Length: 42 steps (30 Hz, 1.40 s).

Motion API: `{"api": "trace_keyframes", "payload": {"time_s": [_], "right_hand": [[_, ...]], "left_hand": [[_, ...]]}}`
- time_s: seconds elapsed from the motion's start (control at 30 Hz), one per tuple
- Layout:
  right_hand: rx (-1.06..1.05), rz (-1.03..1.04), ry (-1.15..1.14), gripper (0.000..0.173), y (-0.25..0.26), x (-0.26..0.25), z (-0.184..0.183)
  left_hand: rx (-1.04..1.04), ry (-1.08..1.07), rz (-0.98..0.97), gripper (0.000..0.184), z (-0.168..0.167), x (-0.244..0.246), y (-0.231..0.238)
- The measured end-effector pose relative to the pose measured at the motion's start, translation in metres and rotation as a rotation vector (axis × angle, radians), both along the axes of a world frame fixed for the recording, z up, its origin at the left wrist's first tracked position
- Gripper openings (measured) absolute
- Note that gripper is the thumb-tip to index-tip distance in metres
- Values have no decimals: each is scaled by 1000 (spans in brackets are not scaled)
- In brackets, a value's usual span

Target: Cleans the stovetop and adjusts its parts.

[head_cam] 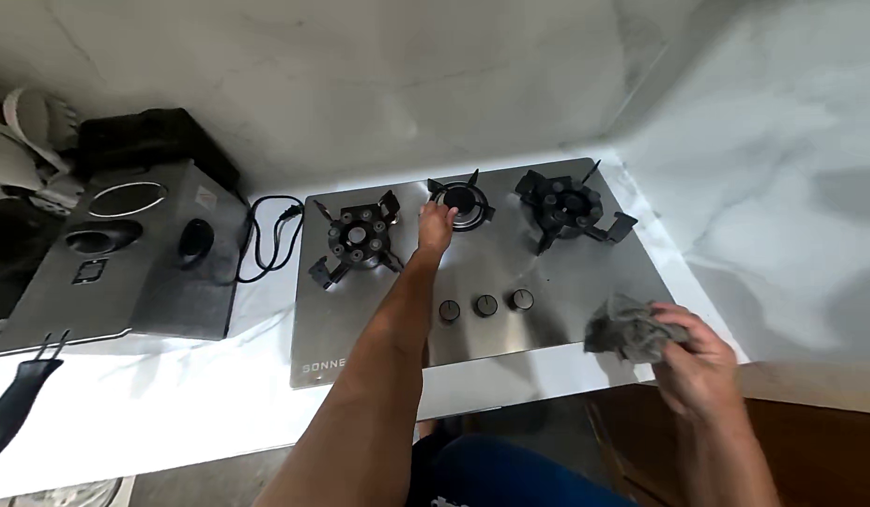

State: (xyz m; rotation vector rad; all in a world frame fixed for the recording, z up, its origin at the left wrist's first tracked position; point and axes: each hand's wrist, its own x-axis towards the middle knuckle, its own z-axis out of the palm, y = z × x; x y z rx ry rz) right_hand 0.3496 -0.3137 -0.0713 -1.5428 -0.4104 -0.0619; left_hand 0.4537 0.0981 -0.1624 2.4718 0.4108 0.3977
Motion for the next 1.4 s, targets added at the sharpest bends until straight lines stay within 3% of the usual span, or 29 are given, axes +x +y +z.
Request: {"api": "trace_keyframes", "payload": {"time_s": [0.17, 0.27, 0.4, 0.5, 0.57, 0.63, 0.73, 0.83, 0.9, 1.0, 1.1, 1.2, 1.3, 1.4], "right_hand": [[-152, 79, 18, 33, 66, 19, 21], [-400, 161, -20, 34, 113, 36, 43], [-579, 369, -119, 35, 195, 58, 46], [-745, 663, -163, 35, 255, 69, 14], [-836, 869, -252, 33, 280, 74, -29], [-904, 931, -359, 35, 286, 79, -68], [-1037, 930, -231, 32, 250, 92, -59], [-1150, 847, -121, 23, 199, 128, -60], [-1208, 820, -83, 26, 179, 142, -54], [-1327, 807, -150, 23, 190, 142, -37], [-1176, 797, -220, 31, 214, 120, -24], [-1090, 826, -222, 45, 213, 111, -51], [-1047, 742, -244, 39, 171, 131, -81], [-1187, 801, -123, 32, 158, 141, -39]], "left_hand": [[-47, 292, -169, 49, 32, -9, 13], [-105, 292, -239, 56, 55, -37, 12], [-206, -65, -184, 39, 105, -105, -13], [-207, -288, -136, 28, 121, -171, -14], [-142, -279, -58, 24, 111, -222, -1], [-123, -243, 20, 25, 83, -274, 19], [-234, -168, 195, 29, 42, -354, 30], [-375, -153, 379, 27, 33, -396, 16], [-365, -168, 339, 26, 35, -388, 7], [-211, -159, 91, 24, 57, -326, -1], [-128, -103, -85, 22, 82, -239, -13], [-131, -166, -134, 21, 89, -181, -27], [-165, -237, -121, 20, 87, -176, -37], [-200, -152, -36, 22, 64, -214, -28]]}}
